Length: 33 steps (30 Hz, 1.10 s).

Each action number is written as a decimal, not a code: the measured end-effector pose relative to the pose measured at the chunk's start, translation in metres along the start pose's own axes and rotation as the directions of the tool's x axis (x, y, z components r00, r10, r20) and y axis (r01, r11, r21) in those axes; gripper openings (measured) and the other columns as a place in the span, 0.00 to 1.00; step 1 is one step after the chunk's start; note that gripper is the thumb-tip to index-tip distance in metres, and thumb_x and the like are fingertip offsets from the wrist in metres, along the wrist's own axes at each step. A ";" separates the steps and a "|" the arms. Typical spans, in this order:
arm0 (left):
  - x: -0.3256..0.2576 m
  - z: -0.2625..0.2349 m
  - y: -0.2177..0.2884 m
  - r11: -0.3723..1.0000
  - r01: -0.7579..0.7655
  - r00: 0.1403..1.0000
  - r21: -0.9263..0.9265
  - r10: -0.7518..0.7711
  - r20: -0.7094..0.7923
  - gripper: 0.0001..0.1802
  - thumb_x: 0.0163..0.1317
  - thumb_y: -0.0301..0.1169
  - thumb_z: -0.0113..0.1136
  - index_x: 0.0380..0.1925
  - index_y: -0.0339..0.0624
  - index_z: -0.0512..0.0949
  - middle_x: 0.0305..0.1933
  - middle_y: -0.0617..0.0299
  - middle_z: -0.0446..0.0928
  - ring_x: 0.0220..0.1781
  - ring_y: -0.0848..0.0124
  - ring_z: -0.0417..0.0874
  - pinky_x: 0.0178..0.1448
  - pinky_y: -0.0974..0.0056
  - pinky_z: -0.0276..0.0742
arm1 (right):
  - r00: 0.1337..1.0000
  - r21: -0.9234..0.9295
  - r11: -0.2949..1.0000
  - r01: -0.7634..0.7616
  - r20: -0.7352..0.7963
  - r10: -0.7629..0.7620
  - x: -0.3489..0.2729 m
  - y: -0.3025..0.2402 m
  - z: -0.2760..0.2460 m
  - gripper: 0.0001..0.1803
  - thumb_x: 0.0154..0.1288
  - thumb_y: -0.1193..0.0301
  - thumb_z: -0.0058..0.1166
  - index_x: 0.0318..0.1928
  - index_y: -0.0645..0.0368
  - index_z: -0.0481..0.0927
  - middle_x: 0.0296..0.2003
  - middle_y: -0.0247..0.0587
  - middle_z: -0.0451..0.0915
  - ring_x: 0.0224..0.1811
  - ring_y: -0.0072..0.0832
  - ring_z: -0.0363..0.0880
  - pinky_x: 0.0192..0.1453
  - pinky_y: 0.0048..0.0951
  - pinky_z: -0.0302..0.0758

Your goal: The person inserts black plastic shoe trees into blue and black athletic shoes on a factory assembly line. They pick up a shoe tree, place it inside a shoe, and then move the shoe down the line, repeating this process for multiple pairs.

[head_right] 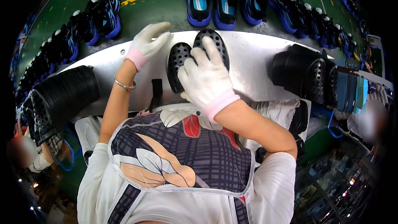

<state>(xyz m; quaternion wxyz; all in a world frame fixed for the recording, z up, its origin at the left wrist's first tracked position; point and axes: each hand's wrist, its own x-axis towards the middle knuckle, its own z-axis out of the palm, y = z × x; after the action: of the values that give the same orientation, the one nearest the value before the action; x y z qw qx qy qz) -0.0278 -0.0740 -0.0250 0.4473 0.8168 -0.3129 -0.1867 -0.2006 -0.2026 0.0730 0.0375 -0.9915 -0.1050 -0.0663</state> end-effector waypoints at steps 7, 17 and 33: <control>-0.005 0.005 -0.002 1.000 -0.031 0.999 -0.002 0.031 0.044 0.20 0.64 0.38 0.56 0.52 0.39 0.78 0.49 0.50 0.78 0.52 0.58 0.80 0.57 0.61 0.76 | 0.985 -0.125 0.984 0.130 0.132 -0.114 -0.003 -0.004 0.020 0.06 0.52 0.70 0.51 0.25 0.57 0.80 0.26 0.38 0.78 0.44 0.35 0.76 0.72 0.48 0.57; -0.005 0.007 -0.003 0.999 -0.014 0.998 -0.048 0.017 0.067 0.19 0.64 0.36 0.56 0.52 0.39 0.78 0.47 0.50 0.78 0.49 0.60 0.81 0.56 0.62 0.75 | 0.989 -0.128 0.987 0.096 0.123 -0.080 0.002 -0.009 0.026 0.07 0.54 0.68 0.52 0.31 0.58 0.79 0.28 0.39 0.79 0.42 0.35 0.77 0.69 0.46 0.61; -0.020 -0.010 0.020 0.897 0.123 0.991 -0.424 -0.088 0.103 0.27 0.69 0.45 0.52 0.61 0.38 0.71 0.57 0.52 0.76 0.56 0.65 0.79 0.59 0.63 0.74 | 0.969 0.084 0.991 0.102 0.219 -0.118 0.022 -0.011 -0.051 0.20 0.47 0.54 0.66 0.34 0.56 0.78 0.33 0.39 0.79 0.47 0.36 0.77 0.71 0.45 0.58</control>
<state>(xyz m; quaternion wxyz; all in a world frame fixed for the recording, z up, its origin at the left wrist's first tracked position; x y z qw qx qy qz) -0.0435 -0.0623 -0.0026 0.5923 0.7058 -0.2373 -0.3079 -0.1879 -0.1915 0.1269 0.0575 -0.9834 -0.1657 0.0473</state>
